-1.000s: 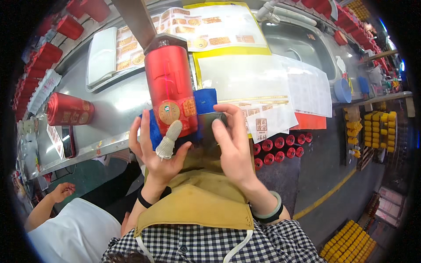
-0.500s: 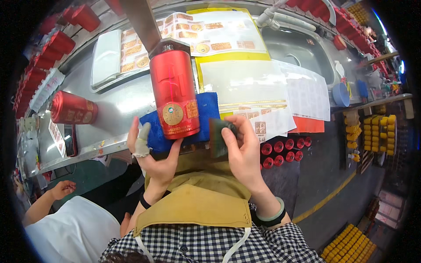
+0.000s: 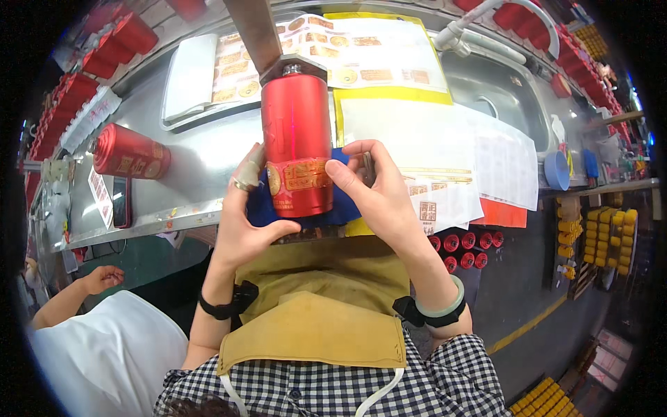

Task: Applying decorative labels to red cylindrical canisters.

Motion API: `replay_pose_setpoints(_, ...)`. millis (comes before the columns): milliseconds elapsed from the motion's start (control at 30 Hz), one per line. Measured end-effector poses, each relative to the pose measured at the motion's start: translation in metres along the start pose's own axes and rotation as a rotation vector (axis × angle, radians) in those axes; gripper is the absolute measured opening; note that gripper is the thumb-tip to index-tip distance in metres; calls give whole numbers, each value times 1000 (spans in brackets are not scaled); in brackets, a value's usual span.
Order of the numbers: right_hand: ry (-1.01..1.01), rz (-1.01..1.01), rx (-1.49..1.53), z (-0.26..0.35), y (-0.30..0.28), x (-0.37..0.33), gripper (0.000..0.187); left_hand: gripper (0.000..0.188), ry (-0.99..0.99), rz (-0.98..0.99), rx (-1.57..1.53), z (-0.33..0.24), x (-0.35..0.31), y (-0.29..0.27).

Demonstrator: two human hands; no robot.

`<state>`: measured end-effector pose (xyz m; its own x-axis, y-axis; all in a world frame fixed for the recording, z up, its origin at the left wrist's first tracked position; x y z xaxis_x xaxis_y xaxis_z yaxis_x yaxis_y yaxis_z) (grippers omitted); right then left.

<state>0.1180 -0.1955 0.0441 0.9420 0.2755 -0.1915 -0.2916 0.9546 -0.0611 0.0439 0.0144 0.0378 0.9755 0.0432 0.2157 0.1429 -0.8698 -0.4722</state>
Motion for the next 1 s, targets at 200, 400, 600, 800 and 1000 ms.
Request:
replay_pose_setpoints(200,101,101,24,3,3,5,34,78,-247,41,-581,1,30,-7)
replay_pose_setpoints(400,161,127,3,3,0,9,31,81,-303,57,-627,0,35,-1)
replay_pose_setpoints(600,145,134,35,0,0,10,30,83,-296,47,-632,-1,38,0)
replay_pose_setpoints(800,163,136,23,3,0,11,31,84,-281,48,-618,-2,39,0)
replay_pose_setpoints(1000,154,147,24,3,0,11,31,85,-275,45,-629,1,39,2)
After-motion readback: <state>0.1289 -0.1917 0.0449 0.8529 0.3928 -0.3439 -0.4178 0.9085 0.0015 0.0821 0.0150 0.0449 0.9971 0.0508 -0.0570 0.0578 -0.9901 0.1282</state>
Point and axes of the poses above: each hand's wrist, its own x-axis towards the middle knuckle, its own y-axis out of the palm, z = x × y, the point moved 3 cm from there along x, towards the middle knuckle, and after that the axes turned 2 degrees about -z, right-handed, at the moved point
